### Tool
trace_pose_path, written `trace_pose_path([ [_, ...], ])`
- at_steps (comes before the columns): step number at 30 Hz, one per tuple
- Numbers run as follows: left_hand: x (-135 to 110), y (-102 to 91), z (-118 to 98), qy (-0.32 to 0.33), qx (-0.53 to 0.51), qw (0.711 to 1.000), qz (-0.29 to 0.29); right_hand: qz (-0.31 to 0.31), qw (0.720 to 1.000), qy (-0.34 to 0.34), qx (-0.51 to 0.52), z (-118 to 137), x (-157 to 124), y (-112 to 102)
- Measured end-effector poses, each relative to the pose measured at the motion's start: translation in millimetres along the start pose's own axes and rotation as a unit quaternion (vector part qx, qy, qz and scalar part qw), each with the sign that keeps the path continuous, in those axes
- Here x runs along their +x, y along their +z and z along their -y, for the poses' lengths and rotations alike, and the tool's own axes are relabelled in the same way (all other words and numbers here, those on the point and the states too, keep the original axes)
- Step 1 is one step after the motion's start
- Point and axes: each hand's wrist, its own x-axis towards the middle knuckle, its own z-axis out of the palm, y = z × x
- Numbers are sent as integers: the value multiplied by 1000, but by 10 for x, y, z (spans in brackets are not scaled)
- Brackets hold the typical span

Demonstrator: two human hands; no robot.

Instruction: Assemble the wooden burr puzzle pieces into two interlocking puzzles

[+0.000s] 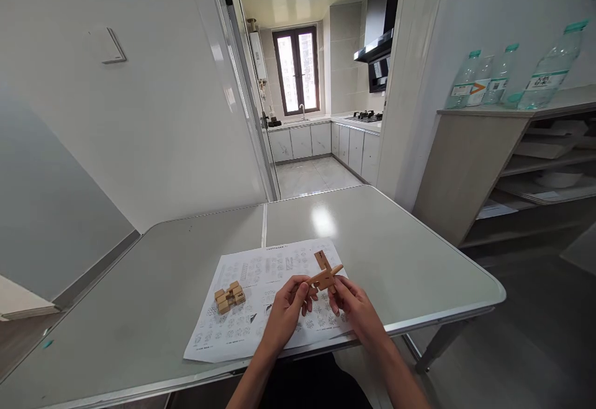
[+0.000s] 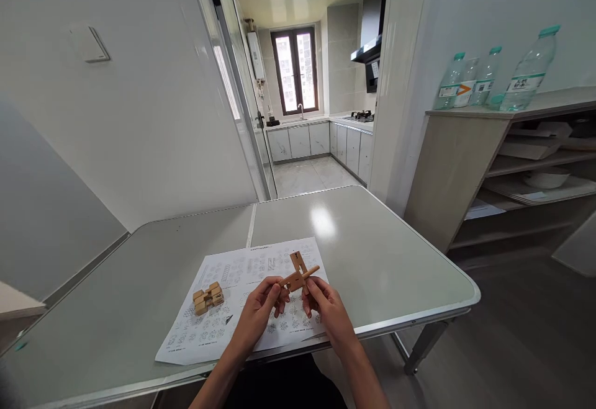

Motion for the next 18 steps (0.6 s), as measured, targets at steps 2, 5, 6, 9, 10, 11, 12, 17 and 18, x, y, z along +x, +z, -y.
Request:
trace_pose_path([
  [2, 6, 25, 5, -5, -9, 1000, 2, 0, 1000, 5, -1, 19, 1, 3],
  [5, 12, 67, 2, -7, -20, 1000, 2, -2, 1000, 14, 1, 34, 3, -4],
  [6, 13, 80, -5, -6, -24, 1000, 2, -3, 1000, 16, 5, 37, 2, -10],
  [9, 14, 112, -35, -1, -33, 999, 8, 1, 999, 24, 22, 44, -9, -27],
  [10, 14, 118, -42, 1, -36, 999, 13, 3, 999, 29, 27, 50, -14, -30],
  [11, 15, 121, -45, 4, -37, 999, 19, 4, 999, 33, 33, 56, -20, -33],
  [12, 16, 121, -44, 6, -39, 999, 25, 5, 999, 38, 38, 65, -24, -34],
  [17, 18, 120, -14, 12, -36, 999, 31, 8, 997, 48, 61, 91, -24, -38],
  [18, 17, 122, -14, 11, -32, 999, 27, 9, 997, 48, 63, 90, -22, -41],
])
